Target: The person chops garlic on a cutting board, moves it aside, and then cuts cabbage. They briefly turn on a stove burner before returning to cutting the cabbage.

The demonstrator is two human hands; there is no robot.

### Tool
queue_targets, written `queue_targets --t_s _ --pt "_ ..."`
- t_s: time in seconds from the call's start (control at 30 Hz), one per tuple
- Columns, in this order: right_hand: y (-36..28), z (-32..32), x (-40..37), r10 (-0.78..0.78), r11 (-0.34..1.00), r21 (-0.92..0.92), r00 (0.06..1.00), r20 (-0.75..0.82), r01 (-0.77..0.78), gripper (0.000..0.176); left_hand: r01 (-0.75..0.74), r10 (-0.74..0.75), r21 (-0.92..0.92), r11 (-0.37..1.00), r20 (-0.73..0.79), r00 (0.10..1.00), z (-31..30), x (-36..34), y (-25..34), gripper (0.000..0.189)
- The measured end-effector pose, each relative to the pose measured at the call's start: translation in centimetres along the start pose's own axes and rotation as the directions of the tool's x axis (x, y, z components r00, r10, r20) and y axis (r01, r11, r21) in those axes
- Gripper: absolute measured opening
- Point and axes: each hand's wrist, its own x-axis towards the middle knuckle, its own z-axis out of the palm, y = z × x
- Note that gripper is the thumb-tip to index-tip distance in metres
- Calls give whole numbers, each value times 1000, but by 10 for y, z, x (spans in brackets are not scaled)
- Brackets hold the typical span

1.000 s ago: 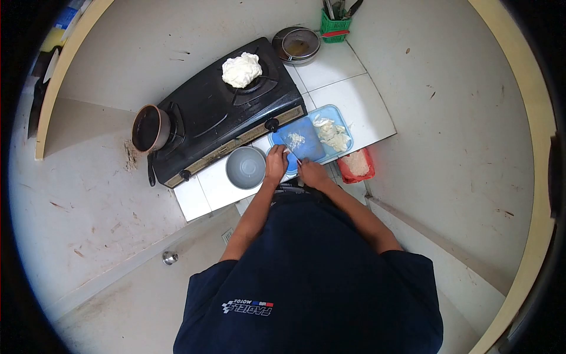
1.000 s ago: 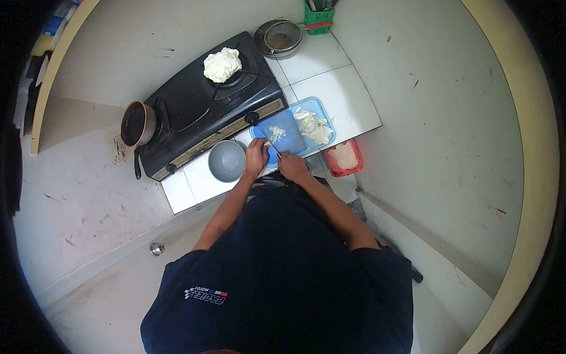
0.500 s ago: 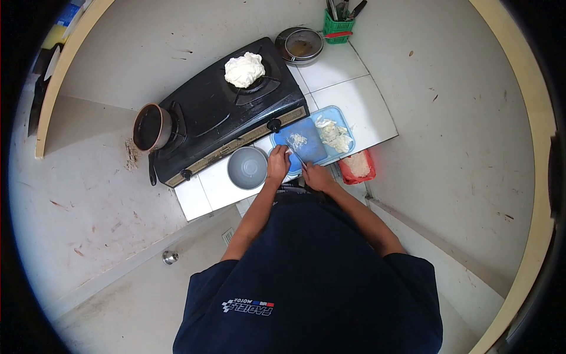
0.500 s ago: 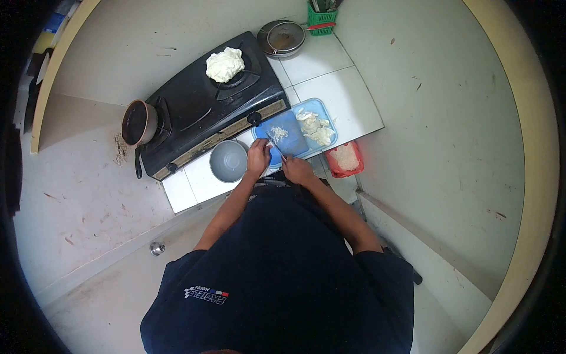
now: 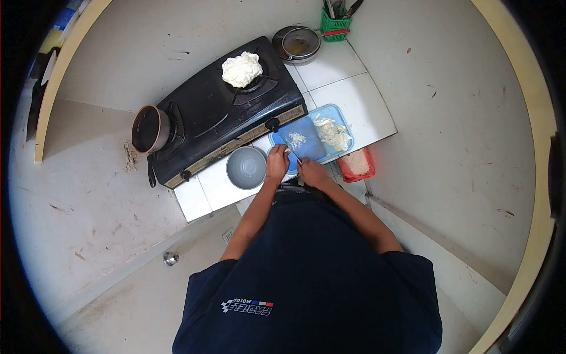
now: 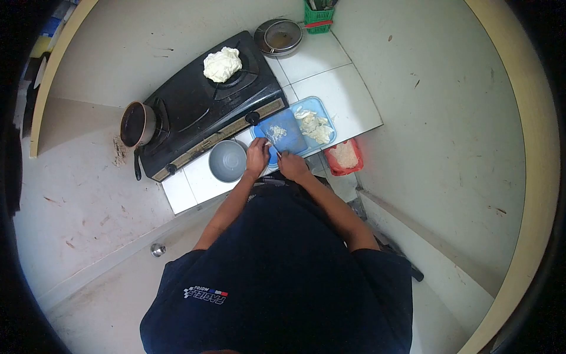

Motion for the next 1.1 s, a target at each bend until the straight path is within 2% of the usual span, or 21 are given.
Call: queue_targets --t_s 0.23,0.3,0.53,0.63,0.7,0.8,0.93,1.0,1.1 --pt "12 10 -10 -46 999 -14 999 -26 46 36 45 -45 -3 999 -3 999 0 -1 2 15" --pt "7 12 -3 12 1000 -7 1000 16 -12 36 38 -38 -24 999 -18 999 0 -1 1 16" --pt "13 13 -11 -26 1000 7 999 -26 26 36 52 -52 -11 999 -18 998 3 -3 -4 17" --pt "16 15 -13 -34 999 -40 999 -6 34 36 64 -64 -30 998 -19 998 3 -4 -1 18" --pt "11 15 -4 33 999 -10 999 20 -33 37 70 -70 -16 997 -16 997 2 -3 1 17" --pt "2 9 0 11 1000 -11 999 -34 -11 37 45 -45 6 999 -26 999 0 -3 3 17" --pt "10 -2 -11 0 1000 -14 1000 14 0 37 24 -22 35 999 -46 999 2 -4 2 17" --pt "13 -6 -13 65 998 -20 998 16 -64 39 38 -37 44 998 -26 999 3 -3 1 17" --pt "14 -4 -12 31 999 -15 1000 3 -31 40 50 -50 10 999 -29 998 4 -3 0 17"
